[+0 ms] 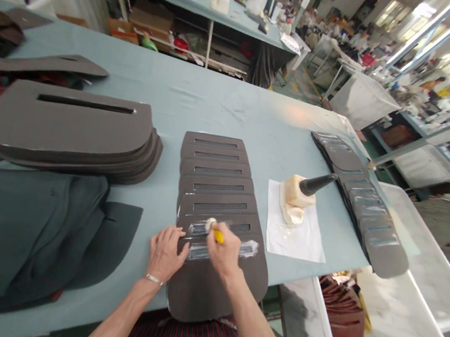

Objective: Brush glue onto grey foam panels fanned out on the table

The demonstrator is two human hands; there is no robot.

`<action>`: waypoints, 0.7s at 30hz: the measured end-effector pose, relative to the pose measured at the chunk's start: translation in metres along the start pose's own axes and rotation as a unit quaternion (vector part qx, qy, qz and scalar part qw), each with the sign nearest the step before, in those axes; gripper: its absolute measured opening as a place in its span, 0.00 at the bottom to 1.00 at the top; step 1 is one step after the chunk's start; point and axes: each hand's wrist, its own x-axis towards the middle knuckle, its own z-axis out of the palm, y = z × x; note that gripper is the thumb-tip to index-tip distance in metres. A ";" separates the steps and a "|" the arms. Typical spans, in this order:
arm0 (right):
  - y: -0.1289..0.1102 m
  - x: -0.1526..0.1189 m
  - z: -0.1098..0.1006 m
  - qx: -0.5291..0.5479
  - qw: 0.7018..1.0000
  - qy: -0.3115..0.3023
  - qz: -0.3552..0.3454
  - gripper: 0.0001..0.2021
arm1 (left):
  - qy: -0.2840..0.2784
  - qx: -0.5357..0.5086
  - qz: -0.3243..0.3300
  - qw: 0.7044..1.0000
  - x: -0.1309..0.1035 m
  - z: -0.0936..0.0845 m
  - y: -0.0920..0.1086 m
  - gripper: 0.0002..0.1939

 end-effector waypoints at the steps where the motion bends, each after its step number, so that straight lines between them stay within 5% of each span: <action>1: -0.001 -0.001 0.001 0.026 0.999 -0.028 -0.029 0.08 | -0.001 0.001 0.002 1.000 0.000 0.001 0.000 0.10; 3: 0.012 0.000 -0.006 0.050 0.998 -0.040 -0.017 0.09 | -0.001 0.002 0.006 1.000 0.000 0.003 -0.001 0.10; 6: 0.054 0.009 -0.032 0.007 0.994 0.034 0.105 0.11 | 0.001 0.003 0.008 1.000 0.001 0.004 -0.001 0.10; 8: 0.075 0.014 -0.047 -0.034 0.989 0.064 0.127 0.11 | 0.000 0.006 0.006 1.000 0.001 0.004 -0.001 0.10; 11: 0.085 0.014 -0.052 -0.033 0.996 0.041 0.071 0.11 | -0.004 0.014 0.008 1.000 0.001 0.003 0.000 0.10; 14: 0.083 0.010 -0.052 -0.006 0.995 0.037 0.091 0.12 | -0.007 0.021 0.009 1.000 0.001 0.002 0.002 0.10; 17: 0.091 0.013 -0.067 0.022 0.987 0.080 0.141 0.12 | -0.008 0.021 0.006 1.000 0.001 0.002 0.004 0.11; 21: 0.125 0.026 -0.113 0.044 0.955 0.189 0.224 0.13 | -0.015 -0.022 -0.016 1.000 0.005 0.004 -0.002 0.13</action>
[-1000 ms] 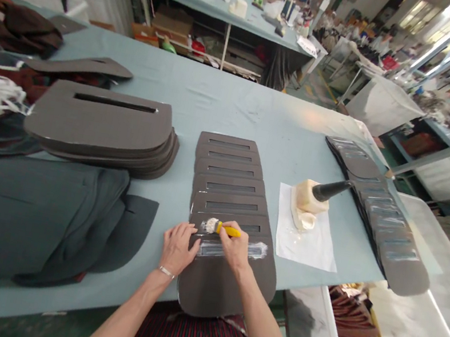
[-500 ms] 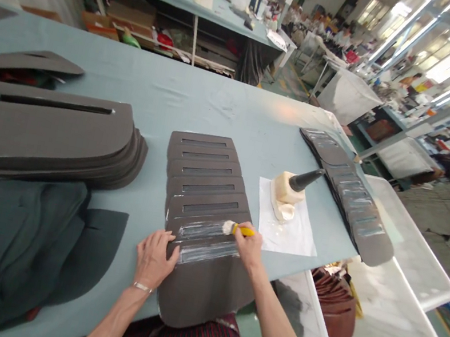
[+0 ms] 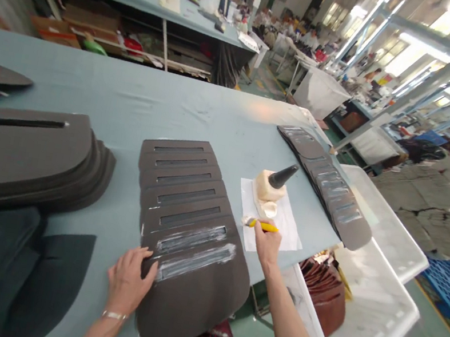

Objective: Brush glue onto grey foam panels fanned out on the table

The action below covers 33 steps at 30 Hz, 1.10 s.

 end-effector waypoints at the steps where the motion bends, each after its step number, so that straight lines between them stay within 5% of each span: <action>1: 0.007 0.013 -0.011 -0.011 0.999 0.038 0.028 0.13 | -0.002 -0.027 -0.008 1.000 0.002 0.000 -0.003 0.14; 5: 0.034 0.060 -0.042 -0.063 0.986 0.120 0.098 0.15 | -0.010 -0.143 -0.090 0.986 0.010 -0.001 -0.017 0.22; 10: 0.047 0.088 -0.031 -0.044 0.988 0.101 0.106 0.15 | -0.075 -0.135 -0.252 0.955 0.011 -0.007 -0.027 0.18; 15: 0.052 0.086 -0.017 -0.027 0.993 0.067 0.095 0.17 | -0.126 -0.080 -0.260 0.954 0.004 -0.013 -0.028 0.18; 21: 0.058 0.061 -0.029 -0.041 0.993 0.090 0.071 0.17 | -0.064 -0.094 -0.227 0.967 0.000 -0.013 -0.034 0.20; 25: 0.024 0.026 -0.011 -0.045 0.998 0.039 0.032 0.15 | 0.000 -0.161 -0.168 0.973 0.005 -0.009 -0.034 0.17; 30: -0.049 -0.049 0.051 0.071 0.978 -0.180 -0.080 0.12 | 0.020 -0.064 -0.013 0.998 0.006 -0.008 -0.018 0.16; 33: -0.082 -0.093 0.087 0.092 0.952 -0.247 -0.153 0.09 | 0.004 -0.012 0.016 1.000 0.004 -0.009 -0.008 0.14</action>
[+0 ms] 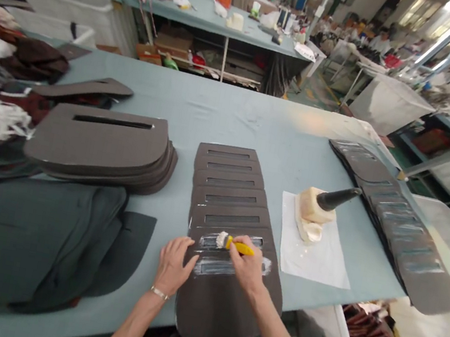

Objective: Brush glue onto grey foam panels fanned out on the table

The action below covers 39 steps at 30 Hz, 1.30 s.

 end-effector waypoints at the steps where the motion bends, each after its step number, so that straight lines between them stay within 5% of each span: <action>1: -0.007 -0.002 0.014 -0.004 1.000 -0.017 -0.021 0.08 | -0.003 0.012 0.001 1.000 -0.001 0.000 0.002 0.14; 5: -0.011 -0.003 0.033 -0.040 0.995 -0.055 -0.068 0.08 | 0.000 0.036 -0.005 0.999 -0.001 0.000 0.006 0.12; 12: 0.054 0.008 -0.063 -0.183 0.980 0.062 0.040 0.11 | -0.005 0.030 -0.011 0.999 0.000 -0.002 0.006 0.10; 14: 0.059 0.013 -0.072 -0.195 0.976 0.082 0.053 0.11 | -0.011 0.031 -0.022 0.999 0.003 -0.004 0.007 0.09; 17: 0.039 0.025 -0.043 -0.133 0.988 0.076 0.024 0.11 | -0.006 0.030 -0.038 0.999 0.016 -0.007 0.008 0.08; 22: -0.014 0.049 0.048 -0.020 0.998 0.023 -0.049 0.10 | 0.019 0.037 -0.016 0.999 0.047 -0.003 0.007 0.12; 24: -0.017 0.056 0.062 -0.024 0.998 -0.001 -0.057 0.10 | 0.013 0.046 -0.011 0.999 0.053 -0.001 0.006 0.12; 26: -0.003 0.061 0.053 -0.050 0.998 -0.005 -0.033 0.10 | 0.008 0.051 -0.012 0.999 0.054 0.001 0.005 0.11; 33: 0.076 0.077 -0.047 -0.151 0.976 0.111 0.108 0.14 | 0.012 0.042 -0.024 0.999 0.053 0.001 0.005 0.11; 36: 0.067 0.076 -0.048 -0.139 0.980 0.103 0.101 0.14 | 0.013 0.043 -0.031 0.999 0.053 0.002 0.006 0.11; 39: 0.035 0.070 -0.025 -0.050 0.993 0.092 0.053 0.12 | 0.014 0.039 -0.033 0.999 0.053 0.003 0.006 0.11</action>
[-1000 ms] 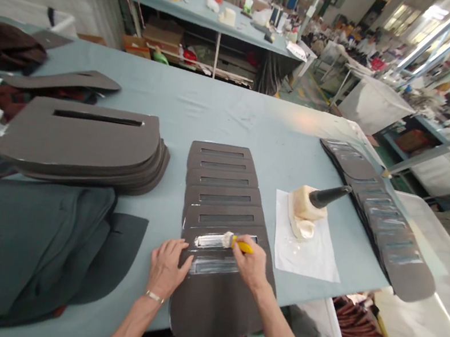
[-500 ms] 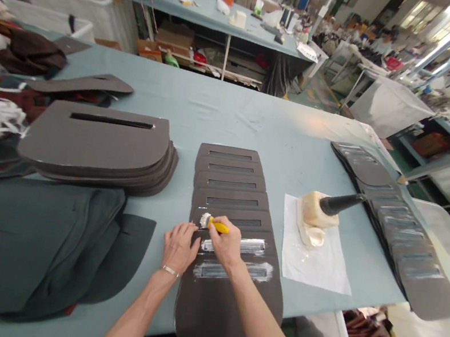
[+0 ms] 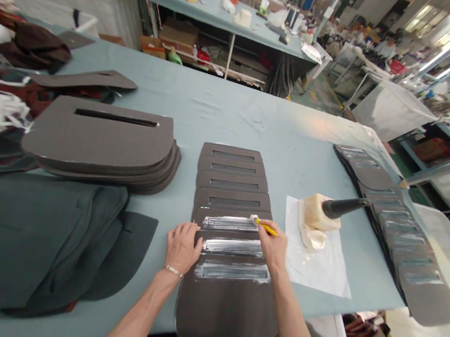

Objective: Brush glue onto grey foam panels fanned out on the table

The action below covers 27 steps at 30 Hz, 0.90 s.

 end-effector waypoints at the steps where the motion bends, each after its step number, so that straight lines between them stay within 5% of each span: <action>1: -0.012 -0.006 0.009 0.034 0.999 -0.011 -0.019 0.11 | 0.000 -0.001 -0.001 1.000 0.000 0.000 0.000 0.11; 7: -0.051 -0.024 0.057 0.113 0.980 -0.130 -0.100 0.08 | -0.001 0.009 -0.008 1.000 -0.001 -0.001 0.002 0.11; 12: -0.050 -0.023 0.065 0.010 0.997 -0.044 -0.069 0.08 | -0.003 0.017 -0.010 1.000 -0.002 -0.001 0.004 0.11; 17: -0.029 -0.015 0.040 -0.008 0.989 -0.086 -0.117 0.08 | 0.003 0.020 -0.010 1.000 -0.001 0.001 0.003 0.11; 22: 0.033 0.013 -0.015 -0.063 0.998 0.013 -0.003 0.10 | 0.003 0.008 -0.011 1.000 -0.001 0.003 0.002 0.11; 27: 0.047 0.021 -0.025 -0.099 0.994 0.015 -0.033 0.12 | 0.001 -0.008 -0.028 1.000 -0.002 0.004 0.001 0.13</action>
